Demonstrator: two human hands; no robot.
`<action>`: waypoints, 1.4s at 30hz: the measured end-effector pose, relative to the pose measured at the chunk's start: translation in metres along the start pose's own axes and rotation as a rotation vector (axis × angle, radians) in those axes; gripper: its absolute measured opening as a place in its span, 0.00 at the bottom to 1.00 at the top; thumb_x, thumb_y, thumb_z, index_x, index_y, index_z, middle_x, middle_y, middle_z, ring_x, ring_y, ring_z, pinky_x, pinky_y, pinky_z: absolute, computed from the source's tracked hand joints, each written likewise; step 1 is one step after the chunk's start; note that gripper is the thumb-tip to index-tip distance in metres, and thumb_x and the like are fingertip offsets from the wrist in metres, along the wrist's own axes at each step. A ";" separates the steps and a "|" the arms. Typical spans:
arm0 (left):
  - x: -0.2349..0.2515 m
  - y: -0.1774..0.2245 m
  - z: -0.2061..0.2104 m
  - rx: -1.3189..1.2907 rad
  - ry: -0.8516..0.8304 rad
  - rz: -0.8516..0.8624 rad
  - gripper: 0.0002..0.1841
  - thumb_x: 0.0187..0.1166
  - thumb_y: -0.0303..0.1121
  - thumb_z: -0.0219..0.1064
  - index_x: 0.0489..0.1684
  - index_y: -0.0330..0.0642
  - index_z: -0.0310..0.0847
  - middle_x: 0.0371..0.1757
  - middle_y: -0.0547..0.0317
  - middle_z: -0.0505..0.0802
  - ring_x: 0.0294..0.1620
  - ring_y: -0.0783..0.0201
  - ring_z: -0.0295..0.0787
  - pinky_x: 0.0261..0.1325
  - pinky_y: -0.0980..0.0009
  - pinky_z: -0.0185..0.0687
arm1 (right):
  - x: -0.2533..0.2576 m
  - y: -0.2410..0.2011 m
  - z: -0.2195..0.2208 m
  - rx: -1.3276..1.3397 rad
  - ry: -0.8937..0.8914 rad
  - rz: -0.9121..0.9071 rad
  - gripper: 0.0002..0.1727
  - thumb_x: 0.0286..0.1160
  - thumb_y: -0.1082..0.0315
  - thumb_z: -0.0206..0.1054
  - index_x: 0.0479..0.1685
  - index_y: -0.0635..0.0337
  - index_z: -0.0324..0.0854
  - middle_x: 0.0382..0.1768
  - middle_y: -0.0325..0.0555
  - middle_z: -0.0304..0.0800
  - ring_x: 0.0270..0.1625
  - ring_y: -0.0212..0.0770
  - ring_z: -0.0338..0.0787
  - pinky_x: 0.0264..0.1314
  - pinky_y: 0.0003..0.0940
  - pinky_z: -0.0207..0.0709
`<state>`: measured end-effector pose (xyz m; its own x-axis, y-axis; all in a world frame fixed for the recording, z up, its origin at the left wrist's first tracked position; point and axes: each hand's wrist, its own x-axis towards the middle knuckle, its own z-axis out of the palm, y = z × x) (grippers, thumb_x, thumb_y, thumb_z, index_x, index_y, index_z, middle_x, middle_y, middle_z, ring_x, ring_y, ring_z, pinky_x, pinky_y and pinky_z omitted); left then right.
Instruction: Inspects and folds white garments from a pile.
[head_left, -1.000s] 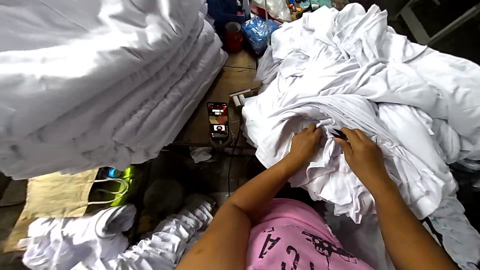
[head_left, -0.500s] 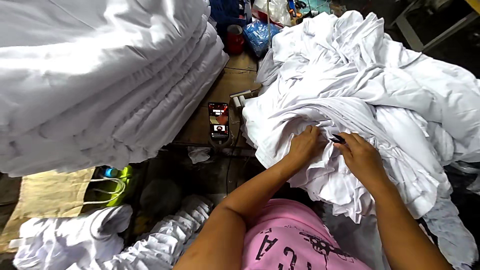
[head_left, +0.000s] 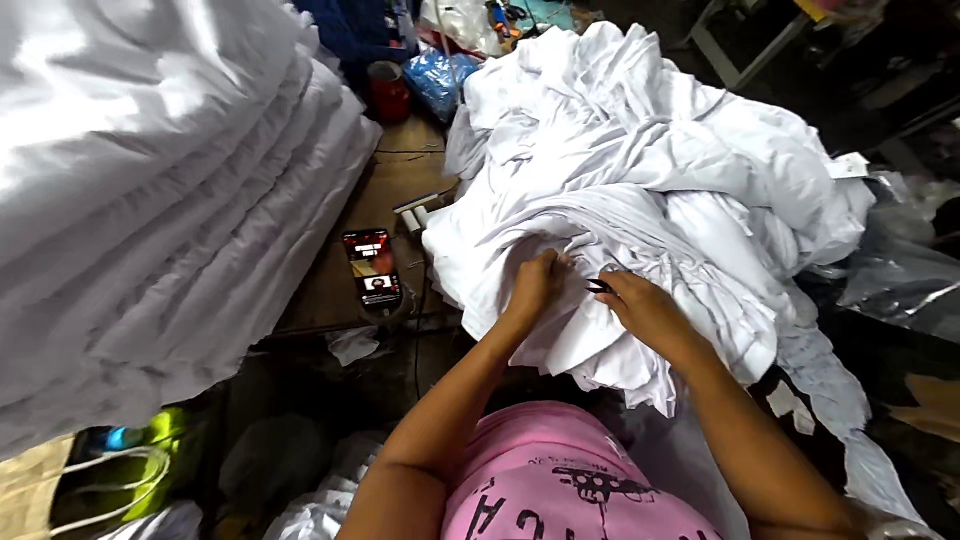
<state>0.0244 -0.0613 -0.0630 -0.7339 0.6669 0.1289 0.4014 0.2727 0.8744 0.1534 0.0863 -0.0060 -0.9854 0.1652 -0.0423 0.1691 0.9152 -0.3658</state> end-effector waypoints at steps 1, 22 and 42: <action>-0.001 -0.002 0.002 0.019 0.028 0.036 0.15 0.88 0.33 0.61 0.39 0.26 0.83 0.29 0.41 0.87 0.30 0.48 0.87 0.40 0.51 0.83 | 0.000 0.001 0.000 0.026 0.032 0.002 0.18 0.85 0.65 0.64 0.60 0.73 0.83 0.50 0.66 0.91 0.52 0.64 0.92 0.58 0.62 0.83; -0.016 0.012 0.018 -0.131 0.083 0.154 0.08 0.82 0.27 0.67 0.37 0.29 0.88 0.33 0.47 0.90 0.32 0.59 0.88 0.41 0.63 0.85 | 0.012 -0.006 0.018 -0.116 0.318 -0.100 0.11 0.77 0.73 0.69 0.50 0.72 0.88 0.38 0.64 0.91 0.43 0.64 0.93 0.48 0.58 0.86; -0.083 0.036 0.010 -0.080 -0.354 0.465 0.12 0.81 0.33 0.68 0.43 0.33 0.94 0.43 0.44 0.95 0.50 0.47 0.92 0.58 0.52 0.84 | -0.021 0.011 -0.031 0.213 -0.086 -0.131 0.19 0.84 0.64 0.64 0.60 0.72 0.85 0.46 0.61 0.93 0.44 0.52 0.93 0.54 0.50 0.86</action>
<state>0.1055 -0.1001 -0.0464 -0.2575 0.8988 0.3549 0.5844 -0.1476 0.7979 0.1768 0.1044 0.0192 -0.9983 0.0104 -0.0571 0.0407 0.8271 -0.5606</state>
